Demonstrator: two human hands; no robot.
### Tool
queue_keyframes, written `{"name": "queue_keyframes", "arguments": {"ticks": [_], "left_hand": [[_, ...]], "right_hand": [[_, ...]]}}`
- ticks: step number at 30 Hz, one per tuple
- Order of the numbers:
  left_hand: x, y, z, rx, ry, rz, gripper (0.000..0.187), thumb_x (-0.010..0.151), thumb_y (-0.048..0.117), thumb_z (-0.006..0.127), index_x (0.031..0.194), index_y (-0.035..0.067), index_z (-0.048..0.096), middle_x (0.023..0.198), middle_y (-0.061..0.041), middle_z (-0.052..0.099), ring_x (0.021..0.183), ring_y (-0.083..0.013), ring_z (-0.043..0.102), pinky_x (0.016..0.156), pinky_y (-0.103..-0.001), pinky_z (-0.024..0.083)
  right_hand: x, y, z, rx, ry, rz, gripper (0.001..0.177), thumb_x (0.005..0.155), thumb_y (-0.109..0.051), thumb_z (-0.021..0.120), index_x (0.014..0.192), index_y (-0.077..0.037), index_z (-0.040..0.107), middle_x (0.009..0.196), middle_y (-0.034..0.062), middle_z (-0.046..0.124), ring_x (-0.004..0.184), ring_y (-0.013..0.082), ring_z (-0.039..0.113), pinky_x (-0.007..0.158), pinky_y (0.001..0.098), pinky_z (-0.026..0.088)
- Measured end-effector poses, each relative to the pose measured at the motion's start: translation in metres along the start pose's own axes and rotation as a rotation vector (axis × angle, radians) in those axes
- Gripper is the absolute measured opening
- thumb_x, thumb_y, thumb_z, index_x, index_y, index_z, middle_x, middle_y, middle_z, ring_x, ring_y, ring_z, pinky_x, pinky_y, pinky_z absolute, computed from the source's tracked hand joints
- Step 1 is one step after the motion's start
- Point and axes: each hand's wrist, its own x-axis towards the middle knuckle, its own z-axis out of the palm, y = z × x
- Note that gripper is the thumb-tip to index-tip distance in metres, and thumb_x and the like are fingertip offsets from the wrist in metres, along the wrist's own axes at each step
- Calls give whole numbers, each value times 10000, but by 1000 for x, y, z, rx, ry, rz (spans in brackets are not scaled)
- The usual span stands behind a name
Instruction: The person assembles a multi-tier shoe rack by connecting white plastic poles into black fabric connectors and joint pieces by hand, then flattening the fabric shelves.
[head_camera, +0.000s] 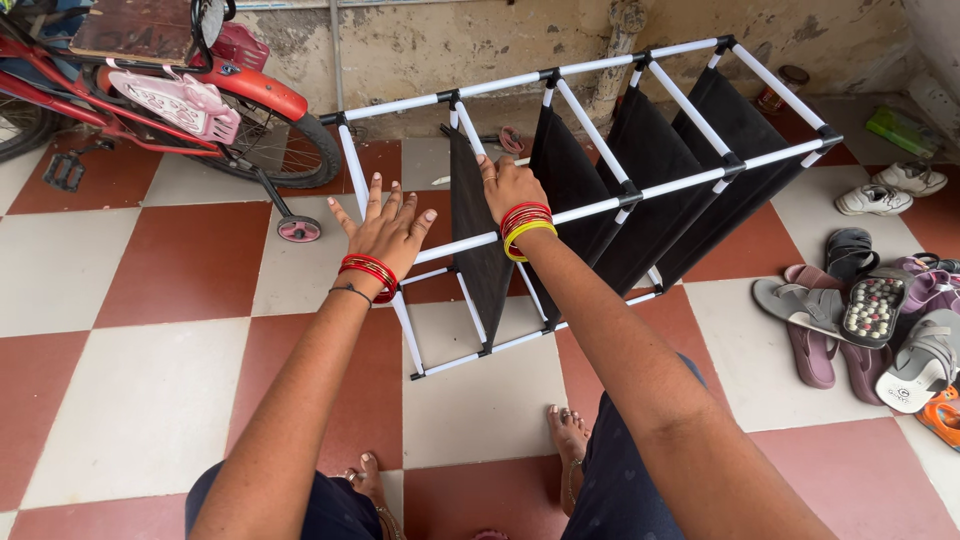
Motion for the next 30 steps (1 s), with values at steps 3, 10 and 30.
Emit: {"name": "queue_keyframes", "arguments": {"ticks": [3,10,30], "left_hand": [[2,-1,3,-17,78,5,754,1025,624,121,1499,154,470,1632,-74,321,1563,-237,15,1091,-773,-162],[0,11,-5,26,76,-33,712,1017,630,192,1462,180,517,1421,-71,596,1493,-288,281,1178,-732,60],[5,-38,-8,-172,108,22,319,767,-16,564,886,201,767,1234,52,669,1280,-186,530,994,-408,506]], "right_hand": [[-1,1,1,4,23,-27,606,1041,-543,363,1157,-5,617,801,225,727,826,394,745,694,481,621],[3,-2,0,42,-4,-20,589,1048,-542,361,1161,-30,629,782,221,730,839,400,744,726,495,610],[23,133,-58,-106,219,-12,458,1010,-244,614,1433,-88,531,1100,219,722,1046,423,673,954,578,478]]}}
